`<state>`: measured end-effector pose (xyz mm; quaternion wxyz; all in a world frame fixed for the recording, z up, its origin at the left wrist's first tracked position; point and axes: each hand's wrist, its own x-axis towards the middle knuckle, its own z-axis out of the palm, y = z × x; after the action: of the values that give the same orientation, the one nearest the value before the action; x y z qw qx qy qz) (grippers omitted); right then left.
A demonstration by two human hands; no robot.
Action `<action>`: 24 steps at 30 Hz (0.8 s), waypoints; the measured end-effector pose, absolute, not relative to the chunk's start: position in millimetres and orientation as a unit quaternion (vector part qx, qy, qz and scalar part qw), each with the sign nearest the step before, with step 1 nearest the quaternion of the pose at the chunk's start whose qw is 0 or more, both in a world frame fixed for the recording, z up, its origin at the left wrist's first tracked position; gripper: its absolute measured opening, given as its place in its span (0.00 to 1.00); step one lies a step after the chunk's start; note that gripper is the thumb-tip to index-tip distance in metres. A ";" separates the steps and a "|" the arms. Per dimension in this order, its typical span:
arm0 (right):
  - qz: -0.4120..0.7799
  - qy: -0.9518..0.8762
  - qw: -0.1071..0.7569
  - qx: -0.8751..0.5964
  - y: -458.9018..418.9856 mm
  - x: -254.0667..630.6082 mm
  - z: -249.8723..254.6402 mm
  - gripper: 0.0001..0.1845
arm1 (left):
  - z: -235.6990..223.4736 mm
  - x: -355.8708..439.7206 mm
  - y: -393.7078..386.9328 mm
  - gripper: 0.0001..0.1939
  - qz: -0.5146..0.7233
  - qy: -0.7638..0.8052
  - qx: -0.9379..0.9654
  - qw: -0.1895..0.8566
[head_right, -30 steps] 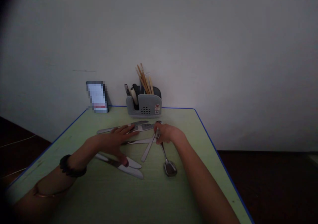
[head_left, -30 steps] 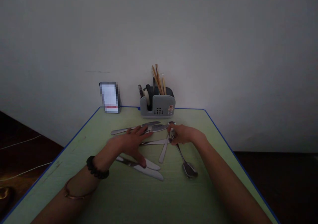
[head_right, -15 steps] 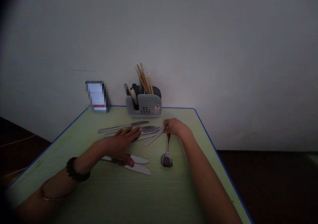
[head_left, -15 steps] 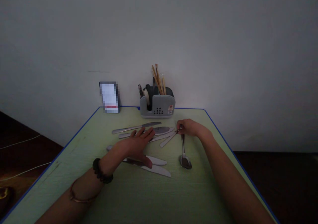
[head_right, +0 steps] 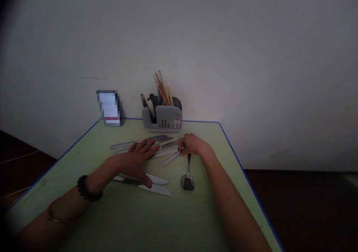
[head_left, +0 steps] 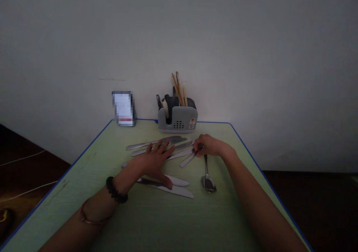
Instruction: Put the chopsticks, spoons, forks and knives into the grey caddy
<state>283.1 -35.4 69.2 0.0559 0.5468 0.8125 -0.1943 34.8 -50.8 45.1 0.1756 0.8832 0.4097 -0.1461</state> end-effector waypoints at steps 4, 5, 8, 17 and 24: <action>-0.181 0.805 0.093 0.557 -37.8 281.0 73.1 0.11 | 38.1 41.0 -52.9 0.69 -0.127 0.412 0.888 0.160; -0.185 0.801 0.099 0.561 -38.7 280.5 74.6 0.10 | 36.3 41.6 -52.6 0.70 -0.119 0.410 0.890 0.158; -0.211 0.785 0.102 0.573 -41.1 281.1 80.5 0.09 | 33.8 38.7 -48.3 0.70 -0.095 0.401 0.898 0.155; -0.178 0.819 -0.124 0.532 -53.8 287.5 121.4 0.04 | 66.0 17.8 -30.6 0.49 0.025 0.394 0.904 0.162; -0.233 0.811 -0.230 0.485 -59.9 264.1 126.3 0.07 | 84.9 15.6 -35.6 0.32 0.069 0.348 0.910 0.216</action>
<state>264.1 -59.9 126.3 -0.2304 0.4852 0.8108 -0.2327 15.6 -35.6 84.9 0.2164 0.9097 0.3477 0.0690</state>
